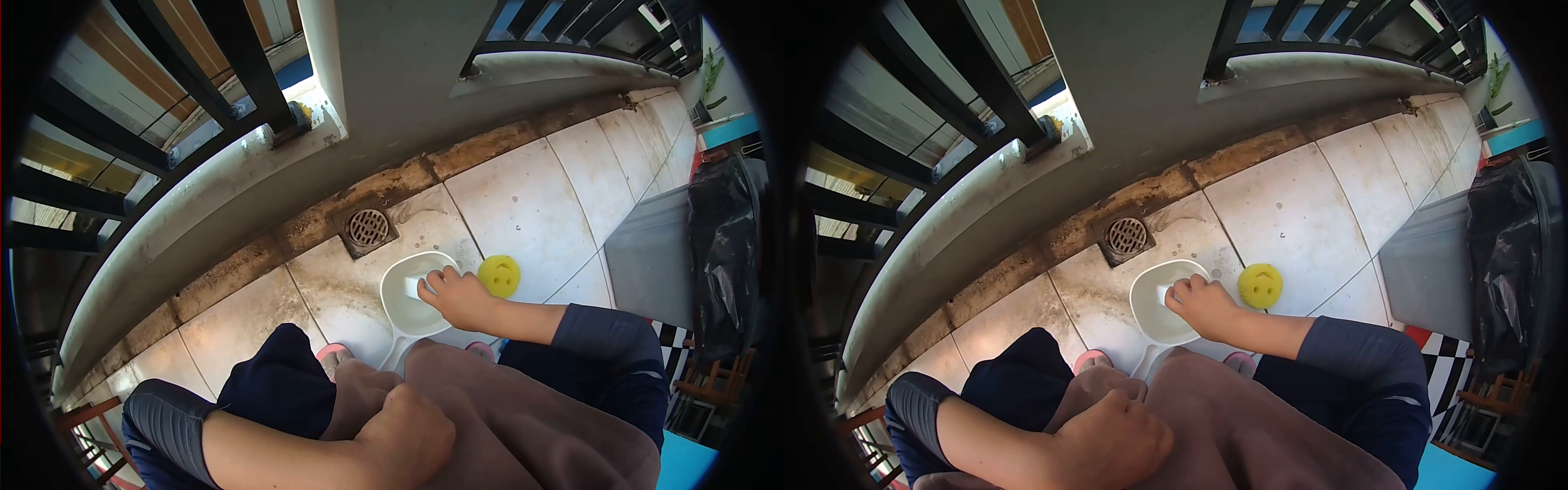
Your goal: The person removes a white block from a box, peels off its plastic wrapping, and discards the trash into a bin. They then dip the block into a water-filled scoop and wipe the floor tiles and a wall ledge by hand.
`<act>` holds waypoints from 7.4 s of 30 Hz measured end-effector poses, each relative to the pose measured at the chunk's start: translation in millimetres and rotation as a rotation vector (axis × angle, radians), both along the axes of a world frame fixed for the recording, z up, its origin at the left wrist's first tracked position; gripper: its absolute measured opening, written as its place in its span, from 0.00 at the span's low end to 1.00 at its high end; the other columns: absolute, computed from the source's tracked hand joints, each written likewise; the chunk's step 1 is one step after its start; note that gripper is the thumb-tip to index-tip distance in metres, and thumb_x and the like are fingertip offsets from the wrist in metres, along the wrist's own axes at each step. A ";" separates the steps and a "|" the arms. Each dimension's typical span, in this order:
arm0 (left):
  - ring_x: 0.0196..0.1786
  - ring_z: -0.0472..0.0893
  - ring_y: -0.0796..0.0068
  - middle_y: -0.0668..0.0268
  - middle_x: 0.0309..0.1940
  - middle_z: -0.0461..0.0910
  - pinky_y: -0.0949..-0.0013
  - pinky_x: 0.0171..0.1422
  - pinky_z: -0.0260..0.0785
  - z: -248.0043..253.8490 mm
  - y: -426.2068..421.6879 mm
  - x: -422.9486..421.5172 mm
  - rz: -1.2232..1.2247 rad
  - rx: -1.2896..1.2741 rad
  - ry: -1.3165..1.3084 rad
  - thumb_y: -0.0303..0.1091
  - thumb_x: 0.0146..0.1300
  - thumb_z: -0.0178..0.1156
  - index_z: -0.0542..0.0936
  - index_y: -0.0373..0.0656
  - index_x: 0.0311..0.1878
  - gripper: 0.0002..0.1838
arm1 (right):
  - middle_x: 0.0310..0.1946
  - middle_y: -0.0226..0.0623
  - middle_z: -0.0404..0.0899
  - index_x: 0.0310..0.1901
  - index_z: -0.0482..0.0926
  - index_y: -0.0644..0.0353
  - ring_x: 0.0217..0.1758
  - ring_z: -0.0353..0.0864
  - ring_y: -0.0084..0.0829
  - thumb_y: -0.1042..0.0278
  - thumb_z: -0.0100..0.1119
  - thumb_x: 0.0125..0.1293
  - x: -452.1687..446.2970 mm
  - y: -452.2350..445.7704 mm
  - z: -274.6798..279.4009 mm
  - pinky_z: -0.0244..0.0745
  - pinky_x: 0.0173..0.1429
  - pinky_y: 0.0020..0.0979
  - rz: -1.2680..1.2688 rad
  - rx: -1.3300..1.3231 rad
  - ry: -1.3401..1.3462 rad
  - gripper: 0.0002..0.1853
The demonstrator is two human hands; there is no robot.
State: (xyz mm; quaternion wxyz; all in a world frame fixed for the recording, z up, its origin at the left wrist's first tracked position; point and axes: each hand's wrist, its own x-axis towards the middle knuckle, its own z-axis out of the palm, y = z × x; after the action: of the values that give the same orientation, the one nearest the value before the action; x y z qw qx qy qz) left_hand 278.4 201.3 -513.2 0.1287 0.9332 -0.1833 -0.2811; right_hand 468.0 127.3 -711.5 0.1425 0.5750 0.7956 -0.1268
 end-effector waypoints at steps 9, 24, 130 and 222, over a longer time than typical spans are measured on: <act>0.32 0.79 0.74 0.69 0.28 0.81 0.70 0.37 0.65 3.6 -3.8 -2.8 0.009 0.017 -0.013 0.33 0.59 0.51 0.81 0.47 0.32 0.08 | 0.43 0.51 0.75 0.55 0.65 0.59 0.45 0.77 0.48 0.62 0.56 0.55 42.7 17.2 52.0 0.71 0.50 0.42 -0.449 -0.355 0.413 0.25; 0.33 0.80 0.73 0.69 0.28 0.82 0.70 0.37 0.65 3.0 -11.5 -0.7 0.034 0.020 0.029 0.34 0.59 0.51 0.81 0.46 0.33 0.09 | 0.42 0.50 0.76 0.56 0.65 0.57 0.45 0.77 0.48 0.59 0.57 0.57 54.8 15.6 53.4 0.73 0.48 0.41 -0.418 -0.394 0.415 0.26; 0.33 0.79 0.71 0.68 0.26 0.76 0.69 0.34 0.70 -27.8 32.9 24.1 -0.007 -0.184 -0.192 0.31 0.51 0.57 0.74 0.42 0.34 0.07 | 0.55 0.50 0.66 0.70 0.51 0.44 0.47 0.77 0.48 0.70 0.50 0.58 139.7 22.6 -24.6 0.74 0.49 0.43 -0.526 -0.338 -0.140 0.37; 0.28 0.78 0.74 0.69 0.23 0.79 0.71 0.32 0.64 -36.9 34.9 41.2 -0.027 -0.177 -0.023 0.31 0.54 0.55 0.78 0.44 0.32 0.04 | 0.47 0.49 0.66 0.68 0.54 0.53 0.35 0.77 0.45 0.64 0.54 0.57 98.1 17.8 -80.1 0.79 0.33 0.39 -0.696 0.001 -0.148 0.36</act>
State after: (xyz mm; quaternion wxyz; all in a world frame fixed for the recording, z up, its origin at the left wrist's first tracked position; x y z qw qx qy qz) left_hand 319.6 236.2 -550.0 0.2045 0.9187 -0.2216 -0.2549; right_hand 566.1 145.2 -791.6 0.1476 0.8194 0.5395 -0.1253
